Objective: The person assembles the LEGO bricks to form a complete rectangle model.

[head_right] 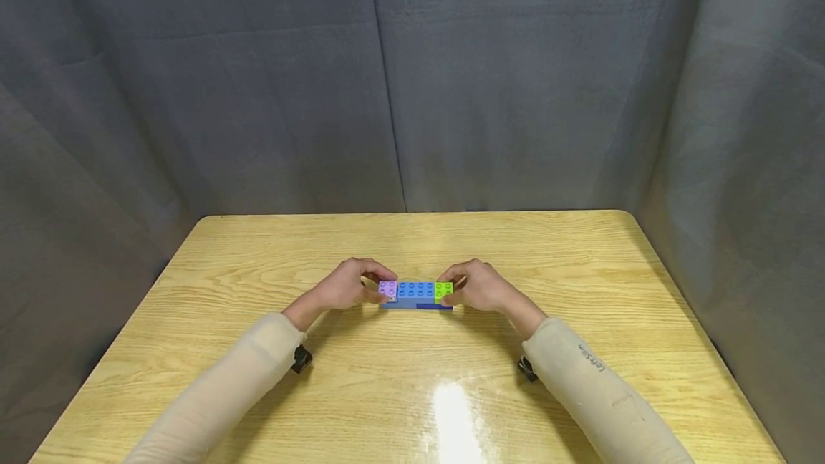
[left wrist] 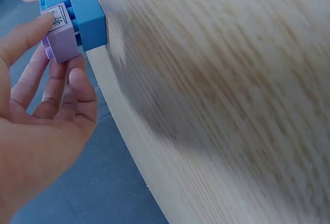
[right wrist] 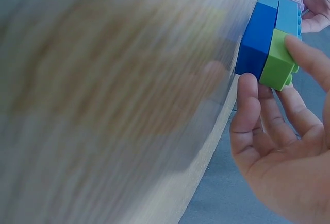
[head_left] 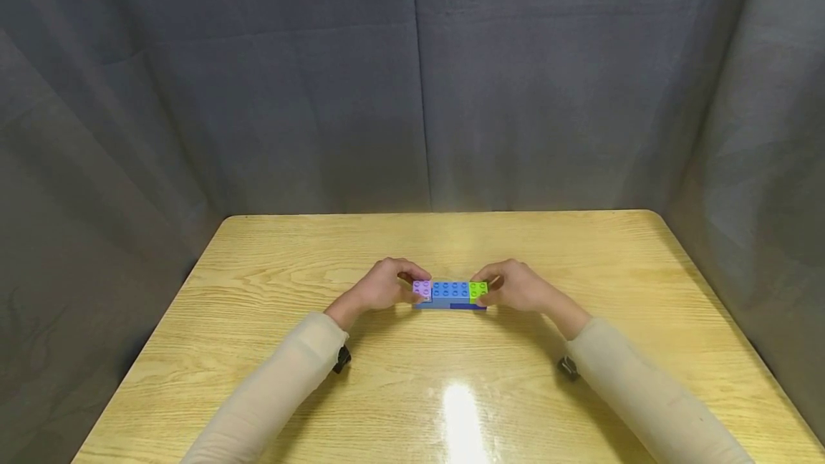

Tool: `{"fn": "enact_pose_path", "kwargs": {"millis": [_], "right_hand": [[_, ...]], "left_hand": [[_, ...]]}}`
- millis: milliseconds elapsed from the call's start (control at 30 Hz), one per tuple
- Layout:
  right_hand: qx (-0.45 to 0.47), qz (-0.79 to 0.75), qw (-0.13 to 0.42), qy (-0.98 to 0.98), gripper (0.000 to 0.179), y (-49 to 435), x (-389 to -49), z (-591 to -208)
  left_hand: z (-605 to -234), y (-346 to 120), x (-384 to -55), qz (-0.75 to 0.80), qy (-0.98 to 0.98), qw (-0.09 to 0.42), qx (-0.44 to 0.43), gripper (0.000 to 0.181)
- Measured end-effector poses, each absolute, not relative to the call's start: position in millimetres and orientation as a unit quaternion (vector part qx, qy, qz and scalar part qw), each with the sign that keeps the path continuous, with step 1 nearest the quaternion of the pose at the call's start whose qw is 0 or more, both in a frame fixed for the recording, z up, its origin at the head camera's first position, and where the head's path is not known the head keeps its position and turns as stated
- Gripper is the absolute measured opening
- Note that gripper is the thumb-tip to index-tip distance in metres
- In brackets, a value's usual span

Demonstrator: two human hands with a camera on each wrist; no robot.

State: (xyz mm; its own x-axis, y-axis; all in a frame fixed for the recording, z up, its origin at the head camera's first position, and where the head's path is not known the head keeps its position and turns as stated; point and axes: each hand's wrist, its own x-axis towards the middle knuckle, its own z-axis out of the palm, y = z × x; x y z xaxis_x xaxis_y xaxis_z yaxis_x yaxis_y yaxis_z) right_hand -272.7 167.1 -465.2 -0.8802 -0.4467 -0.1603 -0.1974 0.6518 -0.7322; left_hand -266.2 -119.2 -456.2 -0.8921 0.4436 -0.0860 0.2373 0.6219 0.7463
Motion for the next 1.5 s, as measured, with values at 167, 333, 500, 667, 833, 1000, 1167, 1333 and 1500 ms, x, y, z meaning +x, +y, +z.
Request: {"fn": "enact_pose_path", "kwargs": {"millis": [167,333,500,667,833,1000,1167,1333,1500], "right_hand": [[-0.186,-0.378,0.166,0.892,0.038,167.2,-272.6,-464.9],[-0.189,-0.382,0.166,0.889,0.036,167.7,-272.2,-464.2],[-0.191,-0.379,0.166,0.890,0.036,168.1,-272.8,-465.8],[-0.189,-0.375,0.163,0.893,0.035,168.6,-274.0,-466.6],[-0.190,-0.375,0.165,0.892,0.036,168.1,-274.7,-468.3],[-0.189,-0.377,0.163,0.892,0.035,167.5,-275.0,-466.5],[-0.188,-0.378,0.164,0.891,0.036,168.1,-275.2,-466.8],[-0.187,-0.377,0.163,0.892,0.037,167.7,-275.7,-468.4],[-0.183,-0.376,0.164,0.893,0.037,167.3,-275.4,-467.5]], "left_hand": [[-457.6,-118.4,-265.7,0.393,0.890,0.132,0.192,0.033],[-457.6,-117.4,-265.3,0.404,0.888,0.133,0.176,0.032],[-459.9,-117.1,-264.5,0.413,0.886,0.135,0.162,0.033],[-459.9,-116.2,-263.8,0.418,0.885,0.137,0.152,0.032],[-457.3,-115.4,-262.8,0.425,0.883,0.143,0.141,0.030],[-454.0,-115.1,-262.9,0.425,0.883,0.148,0.132,0.029],[-454.4,-114.0,-263.3,0.423,0.885,0.148,0.129,0.030],[-458.6,-115.3,-264.5,0.426,0.883,0.137,0.140,0.030],[-458.0,-115.6,-265.3,0.433,0.879,0.139,0.142,0.031]]}}
